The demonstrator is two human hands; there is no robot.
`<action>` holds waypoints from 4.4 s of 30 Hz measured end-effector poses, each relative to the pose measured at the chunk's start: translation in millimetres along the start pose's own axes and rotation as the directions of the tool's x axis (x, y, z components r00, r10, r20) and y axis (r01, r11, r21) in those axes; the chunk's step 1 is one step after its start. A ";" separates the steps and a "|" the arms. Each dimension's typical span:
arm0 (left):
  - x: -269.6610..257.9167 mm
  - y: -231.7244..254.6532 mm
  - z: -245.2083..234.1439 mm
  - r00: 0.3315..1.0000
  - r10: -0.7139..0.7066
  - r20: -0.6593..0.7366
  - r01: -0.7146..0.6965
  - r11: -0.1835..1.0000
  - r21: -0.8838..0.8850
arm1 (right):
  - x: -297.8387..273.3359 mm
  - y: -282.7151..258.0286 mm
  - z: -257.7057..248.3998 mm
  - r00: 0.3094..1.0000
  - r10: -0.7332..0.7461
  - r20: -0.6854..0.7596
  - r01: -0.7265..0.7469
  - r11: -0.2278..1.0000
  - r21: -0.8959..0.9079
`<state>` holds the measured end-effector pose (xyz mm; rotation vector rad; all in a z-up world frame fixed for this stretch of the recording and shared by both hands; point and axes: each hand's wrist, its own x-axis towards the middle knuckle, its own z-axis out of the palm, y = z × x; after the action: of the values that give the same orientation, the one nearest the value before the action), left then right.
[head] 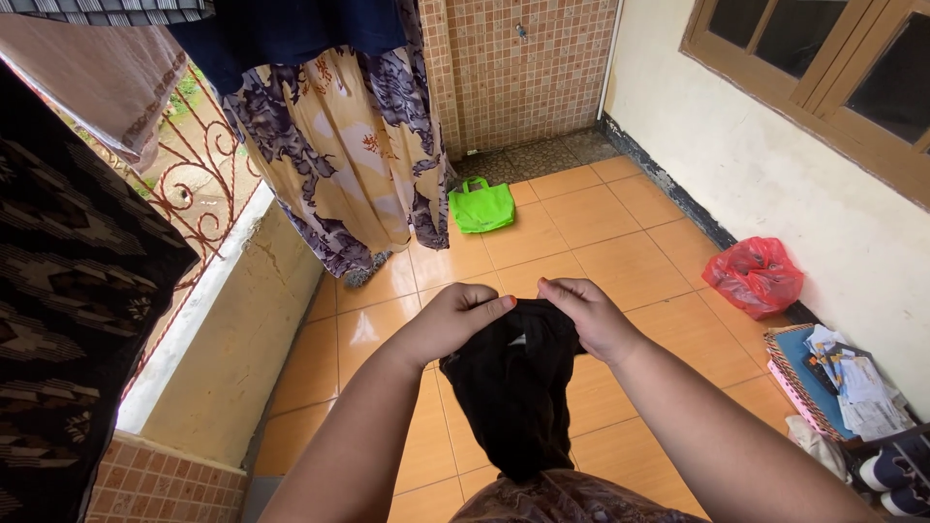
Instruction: The person straightens a pair of black trousers, places them on a purple hanger, and hangs them on a clothesline. They then smooth the legs and fold the cuffs to ensure the trousers hang neatly.
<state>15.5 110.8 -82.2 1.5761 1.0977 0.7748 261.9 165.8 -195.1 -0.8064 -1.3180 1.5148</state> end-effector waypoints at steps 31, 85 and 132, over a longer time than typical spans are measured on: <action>41.0 22.9 -12.8 0.933 0.043 -0.357 -0.036 0.999 0.026 | -78.9 -33.8 -99.1 0.969 0.226 0.099 -0.189 0.938 -0.291; 122.5 7.1 225.6 0.712 -0.142 -0.688 -0.257 0.859 -0.442 | -128.6 -83.0 -336.1 0.998 -0.057 -0.003 0.050 0.896 -0.440; 39.3 87.1 222.7 0.975 0.166 -0.146 -0.119 0.950 0.288 | -131.4 -159.9 -107.0 0.942 -0.329 -0.069 0.192 0.696 -0.692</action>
<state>251.1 58.3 -60.9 1.8699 1.2691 0.8944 440.7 78.0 -74.3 -1.1219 -1.7800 0.6753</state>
